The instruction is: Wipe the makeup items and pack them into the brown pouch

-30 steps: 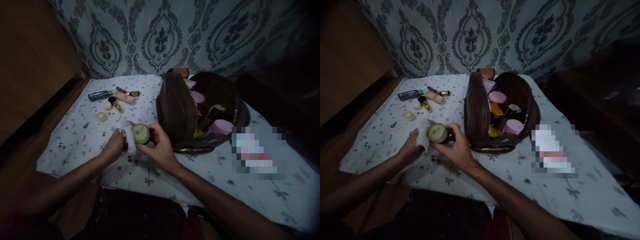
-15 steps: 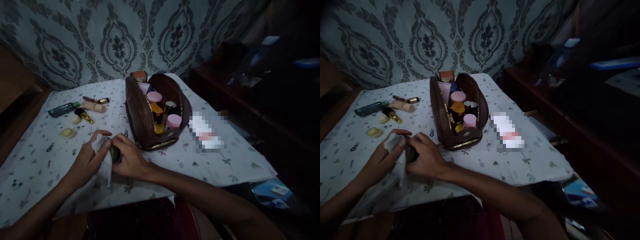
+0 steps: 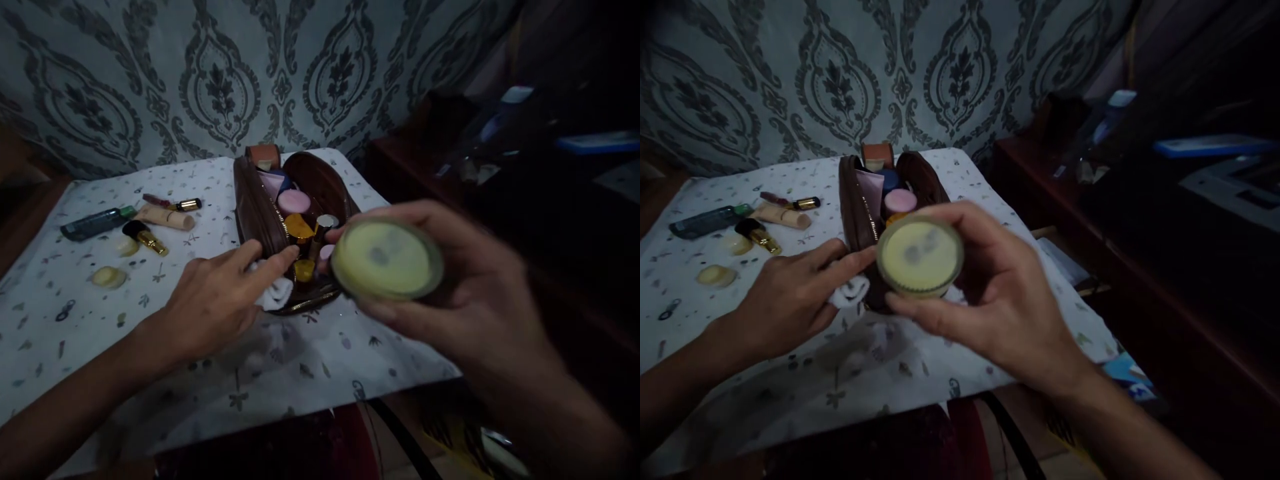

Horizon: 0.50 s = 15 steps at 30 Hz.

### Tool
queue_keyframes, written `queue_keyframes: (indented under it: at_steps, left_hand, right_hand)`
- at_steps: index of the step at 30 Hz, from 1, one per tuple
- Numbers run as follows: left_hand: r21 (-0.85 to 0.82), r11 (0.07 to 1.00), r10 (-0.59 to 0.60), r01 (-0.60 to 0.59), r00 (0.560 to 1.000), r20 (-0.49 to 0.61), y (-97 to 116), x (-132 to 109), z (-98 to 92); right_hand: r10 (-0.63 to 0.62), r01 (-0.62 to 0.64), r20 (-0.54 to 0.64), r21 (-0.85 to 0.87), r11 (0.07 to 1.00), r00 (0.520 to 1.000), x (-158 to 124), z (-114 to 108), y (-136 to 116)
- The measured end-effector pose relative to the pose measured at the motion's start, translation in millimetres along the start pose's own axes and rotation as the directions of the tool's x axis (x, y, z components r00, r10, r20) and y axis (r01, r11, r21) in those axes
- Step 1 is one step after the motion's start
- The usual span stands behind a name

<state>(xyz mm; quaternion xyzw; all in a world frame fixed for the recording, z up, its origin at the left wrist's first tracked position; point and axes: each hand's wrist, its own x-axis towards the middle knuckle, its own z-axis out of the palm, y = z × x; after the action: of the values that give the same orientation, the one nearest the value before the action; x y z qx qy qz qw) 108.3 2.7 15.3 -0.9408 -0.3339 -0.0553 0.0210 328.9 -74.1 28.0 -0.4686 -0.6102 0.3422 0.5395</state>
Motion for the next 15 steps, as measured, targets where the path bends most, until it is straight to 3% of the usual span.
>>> queue_keyframes:
  at_steps: [2,4,6,10,15]
  left_hand:
    - [-0.004,0.999,-0.048,0.049,0.993,0.106,11,7,0.6]
    - [-0.035,0.994,-0.091,0.1,0.977,0.19,21,11,1.3]
    - [-0.064,0.989,-0.108,0.13,0.956,0.274,29,13,1.8]
    - [-0.138,0.986,-0.04,0.096,0.932,0.361,32,11,4.8]
    - [-0.213,0.971,-0.012,0.107,0.914,0.405,26,6,13.1]
  right_hand:
    - [-0.104,0.08,-0.095,-0.223,0.971,0.99,14,-8,-7]
    - [-0.211,0.151,-0.097,-0.425,0.893,0.973,30,-10,-11]
    - [-0.256,0.217,0.0,-0.532,0.819,0.967,44,-12,-13]
    - [-0.237,0.32,0.216,-0.579,0.75,0.947,65,-15,-8]
    - [-0.184,0.377,0.343,-0.664,0.646,0.921,77,-16,5]
